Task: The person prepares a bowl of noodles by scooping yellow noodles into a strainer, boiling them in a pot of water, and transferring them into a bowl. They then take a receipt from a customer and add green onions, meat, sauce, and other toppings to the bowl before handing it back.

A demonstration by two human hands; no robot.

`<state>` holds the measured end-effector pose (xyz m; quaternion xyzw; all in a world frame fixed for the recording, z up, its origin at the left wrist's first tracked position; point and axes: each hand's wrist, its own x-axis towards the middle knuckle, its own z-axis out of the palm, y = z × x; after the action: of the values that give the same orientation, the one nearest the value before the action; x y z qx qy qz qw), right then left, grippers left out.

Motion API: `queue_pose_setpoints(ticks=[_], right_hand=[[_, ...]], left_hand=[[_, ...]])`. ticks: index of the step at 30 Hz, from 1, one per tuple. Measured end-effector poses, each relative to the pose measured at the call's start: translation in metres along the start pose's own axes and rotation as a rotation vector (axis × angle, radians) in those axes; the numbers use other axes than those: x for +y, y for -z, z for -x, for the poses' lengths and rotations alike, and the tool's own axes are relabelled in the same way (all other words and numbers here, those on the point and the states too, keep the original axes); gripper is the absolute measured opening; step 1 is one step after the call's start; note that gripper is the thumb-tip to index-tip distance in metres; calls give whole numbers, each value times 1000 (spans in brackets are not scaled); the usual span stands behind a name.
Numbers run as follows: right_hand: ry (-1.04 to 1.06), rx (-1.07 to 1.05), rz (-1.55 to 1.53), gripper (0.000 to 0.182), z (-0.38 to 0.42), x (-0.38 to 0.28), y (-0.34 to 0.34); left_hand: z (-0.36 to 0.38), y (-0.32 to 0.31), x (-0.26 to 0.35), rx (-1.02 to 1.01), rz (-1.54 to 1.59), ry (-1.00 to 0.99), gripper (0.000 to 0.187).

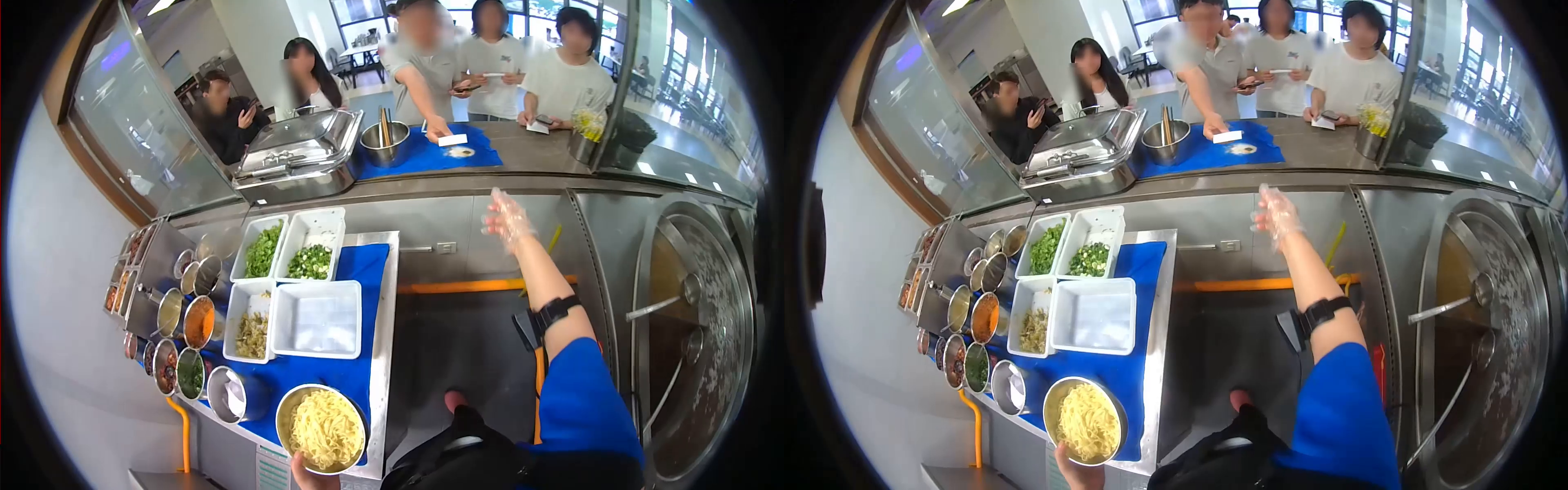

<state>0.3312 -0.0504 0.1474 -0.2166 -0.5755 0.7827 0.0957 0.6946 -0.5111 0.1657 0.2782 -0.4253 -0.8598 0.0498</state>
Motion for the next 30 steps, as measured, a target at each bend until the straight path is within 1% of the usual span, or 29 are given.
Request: queue_pose_setpoints(ticks=[2,4,5,8,9,12,13,15,17,19,21,25,27,30], right_hand=[[-8,13,-46,54,-42,-4,-13],[-14,9,-89,56,-77,-12,-26],[-47,-17,-103,58,-91,-16,-31],[-96,-29,-135,60,-122,-22,-51],[-120,-31,-151,61,-130,-24,-57],[-180,-43,-206,60,-157,-21,-76],[-204,-15,-219,48,-163,-24,-83],[-211,-52,-240,37,-197,-5,-89],[-206,-55,-239,27,-209,2,-93],[-185,-26,-220,18,-213,8,-92],[-137,21,-207,19,-210,10,-89],[-42,135,-237,18,-198,3,-81],[17,197,-289,17,-177,-7,-80],[72,21,-285,18,-163,4,-73]], left_hand=[[-2,-22,0,70,-24,-5,77],[-4,-37,-1,37,30,-22,77],[-3,-47,-2,32,-5,-66,76],[-4,-62,-6,66,15,-99,74],[-4,-59,-10,121,33,-90,72],[-1,-86,-7,228,55,-136,70],[-3,-89,-7,216,65,-146,70],[-3,-83,-9,200,83,-153,70],[-6,-84,-10,190,104,-164,69],[-8,-83,-11,176,116,-165,69],[-11,-81,-11,156,119,-162,69],[-19,-71,-14,181,153,-105,70],[-19,-75,-12,158,145,-103,71],[-18,-86,-7,225,176,-96,71]])
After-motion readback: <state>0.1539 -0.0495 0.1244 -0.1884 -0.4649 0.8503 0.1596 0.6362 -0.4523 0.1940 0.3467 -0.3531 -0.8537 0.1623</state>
